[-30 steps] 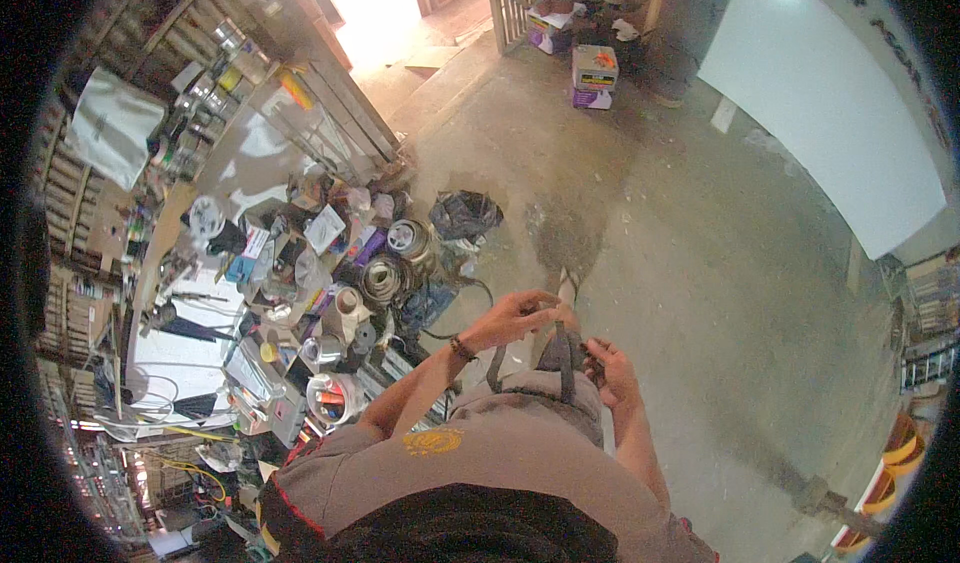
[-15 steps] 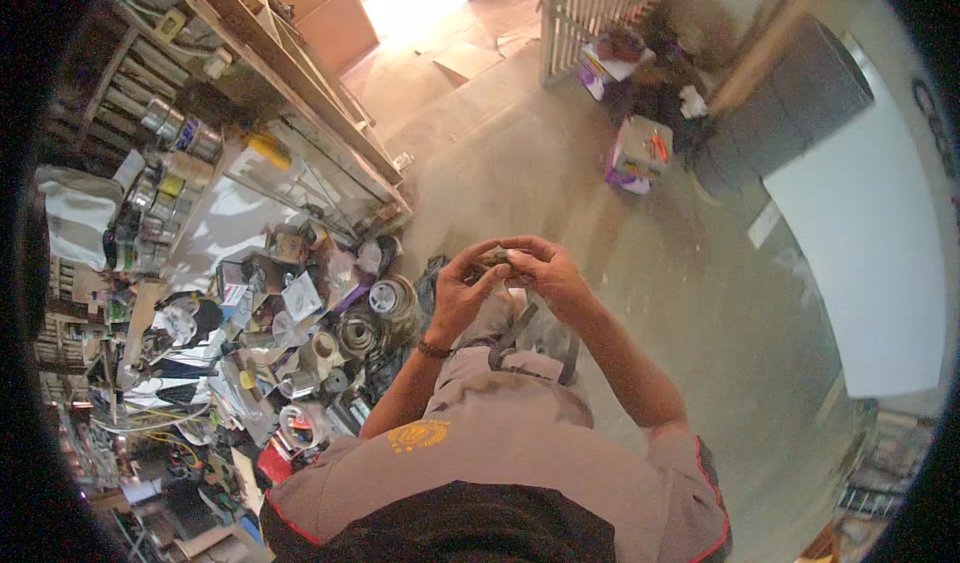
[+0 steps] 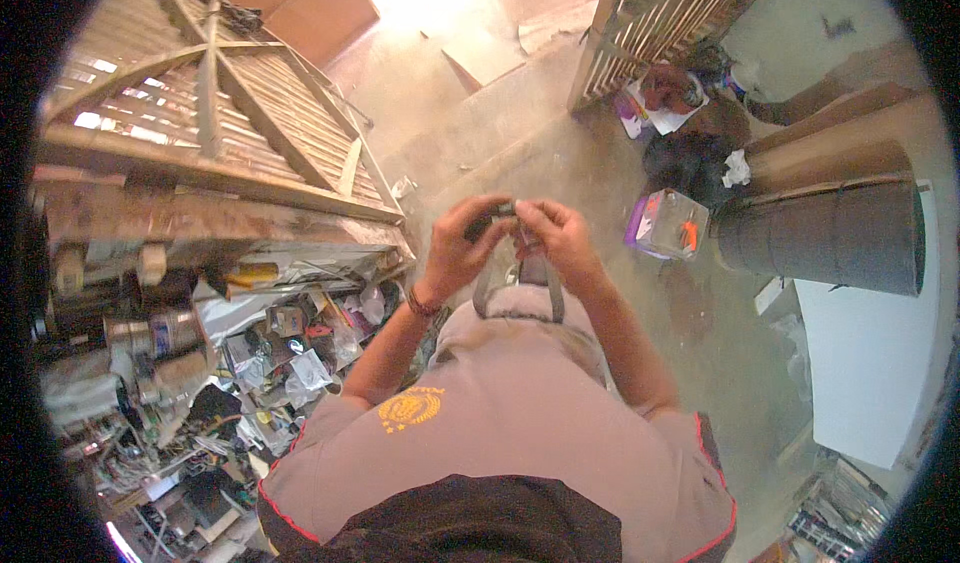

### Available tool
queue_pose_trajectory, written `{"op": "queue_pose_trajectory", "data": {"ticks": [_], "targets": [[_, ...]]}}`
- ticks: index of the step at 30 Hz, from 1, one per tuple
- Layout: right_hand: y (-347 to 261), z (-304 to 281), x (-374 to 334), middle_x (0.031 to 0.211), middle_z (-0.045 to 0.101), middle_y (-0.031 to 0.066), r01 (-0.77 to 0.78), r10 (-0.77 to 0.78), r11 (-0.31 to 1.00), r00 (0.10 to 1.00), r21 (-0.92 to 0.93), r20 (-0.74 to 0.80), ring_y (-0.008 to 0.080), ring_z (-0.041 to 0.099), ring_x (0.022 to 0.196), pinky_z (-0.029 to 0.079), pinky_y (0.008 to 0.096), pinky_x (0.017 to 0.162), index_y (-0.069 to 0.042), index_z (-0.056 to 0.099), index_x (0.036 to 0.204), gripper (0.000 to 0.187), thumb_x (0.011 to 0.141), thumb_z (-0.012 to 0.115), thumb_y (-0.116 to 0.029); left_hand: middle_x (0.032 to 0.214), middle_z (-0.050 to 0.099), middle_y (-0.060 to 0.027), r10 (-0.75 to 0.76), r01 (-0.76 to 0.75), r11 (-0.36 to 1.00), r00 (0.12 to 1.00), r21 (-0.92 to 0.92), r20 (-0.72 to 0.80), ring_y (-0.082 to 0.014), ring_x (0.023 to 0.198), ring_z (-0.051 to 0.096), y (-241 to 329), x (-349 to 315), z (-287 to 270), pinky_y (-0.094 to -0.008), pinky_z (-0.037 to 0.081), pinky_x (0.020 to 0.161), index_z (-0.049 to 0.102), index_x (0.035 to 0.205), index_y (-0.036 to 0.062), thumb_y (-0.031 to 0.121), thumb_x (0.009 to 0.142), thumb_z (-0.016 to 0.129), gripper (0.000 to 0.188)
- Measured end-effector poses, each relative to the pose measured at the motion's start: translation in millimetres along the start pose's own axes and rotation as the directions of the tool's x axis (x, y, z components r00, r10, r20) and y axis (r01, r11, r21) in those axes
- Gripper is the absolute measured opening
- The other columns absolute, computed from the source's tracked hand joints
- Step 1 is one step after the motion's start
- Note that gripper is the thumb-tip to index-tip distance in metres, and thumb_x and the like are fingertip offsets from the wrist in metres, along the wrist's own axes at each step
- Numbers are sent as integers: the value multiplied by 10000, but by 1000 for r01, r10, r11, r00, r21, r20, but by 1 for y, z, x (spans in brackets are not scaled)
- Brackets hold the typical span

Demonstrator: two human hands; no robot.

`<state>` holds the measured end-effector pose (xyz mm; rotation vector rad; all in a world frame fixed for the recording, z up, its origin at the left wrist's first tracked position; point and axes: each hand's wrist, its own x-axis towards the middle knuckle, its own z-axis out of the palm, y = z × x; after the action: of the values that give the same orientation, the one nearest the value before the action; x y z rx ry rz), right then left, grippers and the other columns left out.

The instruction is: The person walks through a workshop, then sits on the floor to work with small hardware. They use pliers to cut a metal pin, insert it into a circular metal piece, and then pick up and examine a drill bit from a container of screws.

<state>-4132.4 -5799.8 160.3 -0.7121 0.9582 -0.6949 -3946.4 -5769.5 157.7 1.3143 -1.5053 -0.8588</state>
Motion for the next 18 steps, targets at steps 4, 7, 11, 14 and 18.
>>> {"op": "queue_pose_trajectory", "data": {"ticks": [4, 7, 11, 14, 18], "targets": [[-81, 8, 131, 865, 690, 23, 192, -187, 976, 981, -106, 48, 85, 620, 753, 504, 237, 676, 4, 692, 1104, 272, 985, 674, -241, 957, 711, -117, 31, -31, 999, 998, 10, -59, -178, 831, 683, -40, 138, -24, -305, 533, 715, 692, 1149, 22, 85, 895, 735, 266], [-131, 8, 246, 874, 689, 18, 291, -275, 943, 954, -159, 116, 67, 600, 765, 491, 222, 674, 25, 678, 1152, 261, 980, 679, -172, 924, 704, -122, 49, -47, 999, 979, 18, -196, -189, 763, 680, -81, 243, -34, -305, 528, 677, 695, 1144, 26, 104, 892, 738, 266], [-207, 18, 387, 931, 697, 21, 270, -227, 942, 949, -199, 218, 65, 606, 816, 503, 234, 699, 23, 666, 1188, 276, 987, 667, -167, 925, 707, -126, -27, 34, 999, 942, 14, -334, -191, 790, 685, -116, 370, -62, -309, 529, 700, 699, 1122, 29, 116, 894, 741, 247], [-275, 37, 475, 975, 706, 28, 204, -130, 953, 944, -226, 302, 72, 618, 850, 507, 238, 707, 19, 663, 1206, 291, 994, 656, -179, 941, 712, -130, -72, 64, 997, 913, -33, -403, -200, 836, 689, -138, 460, -92, -312, 529, 732, 685, 1133, 33, 106, 897, 731, 251], [-329, 51, 597, 884, 667, 2, 118, 44, 935, 898, -335, 438, 73, 595, 789, 492, 236, 681, 16, 660, 1208, 305, 1024, 599, -220, 964, 715, -119, -133, 126, 991, 882, -45, -453, -167, 842, 678, -178, 568, -131, -294, 528, 726, 647, 1150, 17, 106, 916, 717, 260]]}}
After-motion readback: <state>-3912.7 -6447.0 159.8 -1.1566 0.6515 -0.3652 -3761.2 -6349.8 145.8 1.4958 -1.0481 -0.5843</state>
